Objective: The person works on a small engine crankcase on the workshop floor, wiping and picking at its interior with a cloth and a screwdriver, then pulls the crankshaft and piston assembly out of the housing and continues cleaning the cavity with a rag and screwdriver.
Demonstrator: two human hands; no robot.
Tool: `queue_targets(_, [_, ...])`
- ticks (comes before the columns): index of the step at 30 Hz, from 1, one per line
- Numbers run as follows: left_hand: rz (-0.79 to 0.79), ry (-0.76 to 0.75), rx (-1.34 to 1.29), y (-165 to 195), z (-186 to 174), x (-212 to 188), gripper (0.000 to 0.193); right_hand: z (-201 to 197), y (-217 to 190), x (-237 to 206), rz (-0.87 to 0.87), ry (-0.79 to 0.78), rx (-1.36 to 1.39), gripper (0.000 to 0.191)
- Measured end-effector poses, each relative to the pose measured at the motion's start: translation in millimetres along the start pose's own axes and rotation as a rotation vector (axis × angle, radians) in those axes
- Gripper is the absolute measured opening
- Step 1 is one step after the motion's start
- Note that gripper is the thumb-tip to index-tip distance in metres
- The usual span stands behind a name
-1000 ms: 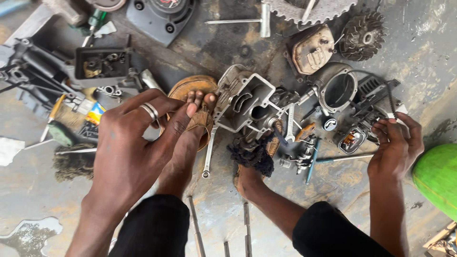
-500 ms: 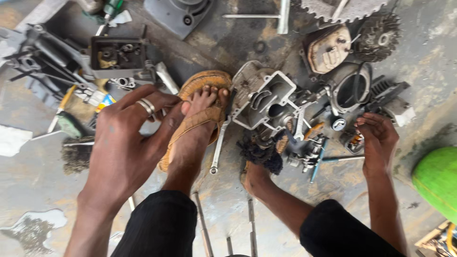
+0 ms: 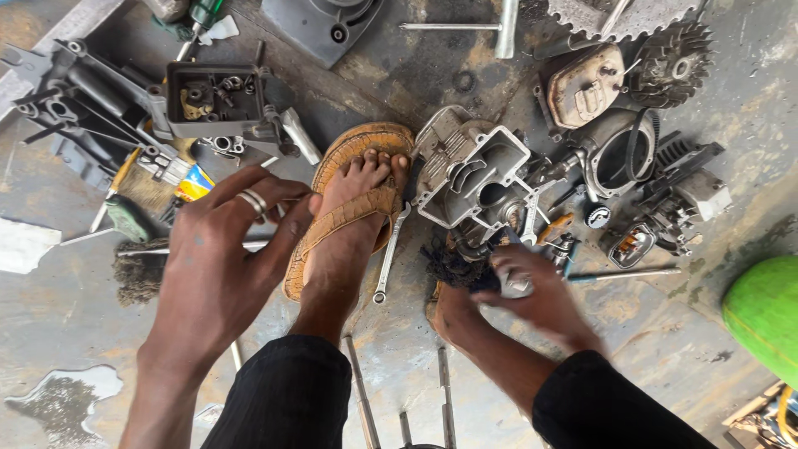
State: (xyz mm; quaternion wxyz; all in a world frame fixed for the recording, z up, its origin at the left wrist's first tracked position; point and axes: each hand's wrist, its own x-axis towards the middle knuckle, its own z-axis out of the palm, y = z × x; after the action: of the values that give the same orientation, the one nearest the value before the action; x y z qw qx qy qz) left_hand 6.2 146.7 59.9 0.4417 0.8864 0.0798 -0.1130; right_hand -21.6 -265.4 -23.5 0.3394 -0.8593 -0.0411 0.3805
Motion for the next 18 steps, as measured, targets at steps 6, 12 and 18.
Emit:
queue_targets(6, [0.018,-0.049,-0.046,15.4,9.3,14.8,0.018,3.7,0.8,0.2,-0.099,-0.109,-0.170,0.037])
queue_targets(12, [0.172,-0.063,-0.027,15.0,21.9,21.8,0.020,-66.9,-26.8,-17.2,-0.388,0.082,-0.156,0.038])
queue_targets(18, [0.389,-0.221,0.060,26.1,48.6,30.6,0.033,-100.6,-80.8,-26.8,-0.069,0.237,-0.281,0.038])
